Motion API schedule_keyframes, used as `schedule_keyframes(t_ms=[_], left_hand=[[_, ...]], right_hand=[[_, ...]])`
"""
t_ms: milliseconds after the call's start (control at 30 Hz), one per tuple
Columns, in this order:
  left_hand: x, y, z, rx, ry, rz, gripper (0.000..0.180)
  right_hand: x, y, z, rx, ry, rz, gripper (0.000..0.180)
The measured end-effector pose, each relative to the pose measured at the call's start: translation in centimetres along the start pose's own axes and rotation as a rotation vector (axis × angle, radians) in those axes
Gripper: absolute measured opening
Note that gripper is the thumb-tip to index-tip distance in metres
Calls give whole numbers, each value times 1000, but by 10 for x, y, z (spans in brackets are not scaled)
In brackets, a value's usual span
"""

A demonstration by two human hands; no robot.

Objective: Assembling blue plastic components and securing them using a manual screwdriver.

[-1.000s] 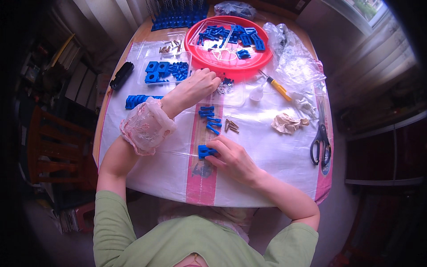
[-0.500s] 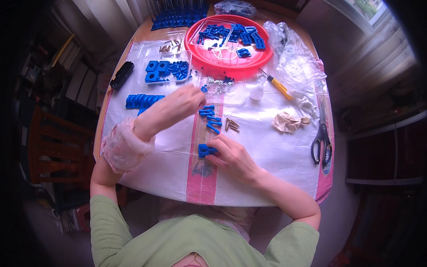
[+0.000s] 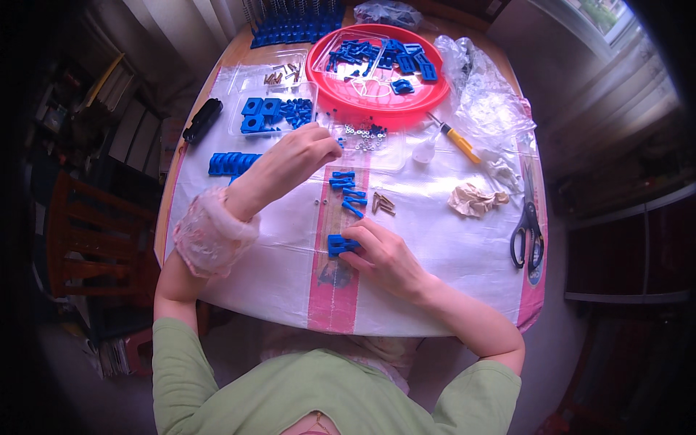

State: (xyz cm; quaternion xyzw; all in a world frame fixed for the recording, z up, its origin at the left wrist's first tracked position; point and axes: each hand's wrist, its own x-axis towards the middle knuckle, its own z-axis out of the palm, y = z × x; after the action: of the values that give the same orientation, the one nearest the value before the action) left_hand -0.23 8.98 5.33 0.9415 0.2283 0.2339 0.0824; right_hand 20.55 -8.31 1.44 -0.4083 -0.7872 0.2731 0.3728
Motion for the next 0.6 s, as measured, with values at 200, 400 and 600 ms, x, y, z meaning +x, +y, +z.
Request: schedule_keyframes(t_ms=[200, 400, 600], left_hand=[[39, -8, 34, 183, -7, 35, 10], [43, -7, 43, 217, -51, -26, 10], [42, -8, 46, 232, -17, -29, 15]], right_hand=[[-1, 3, -1, -26, -13, -32, 40], [-1, 3, -2, -32, 0, -41, 39], [0, 2, -2, -35, -6, -42, 38]])
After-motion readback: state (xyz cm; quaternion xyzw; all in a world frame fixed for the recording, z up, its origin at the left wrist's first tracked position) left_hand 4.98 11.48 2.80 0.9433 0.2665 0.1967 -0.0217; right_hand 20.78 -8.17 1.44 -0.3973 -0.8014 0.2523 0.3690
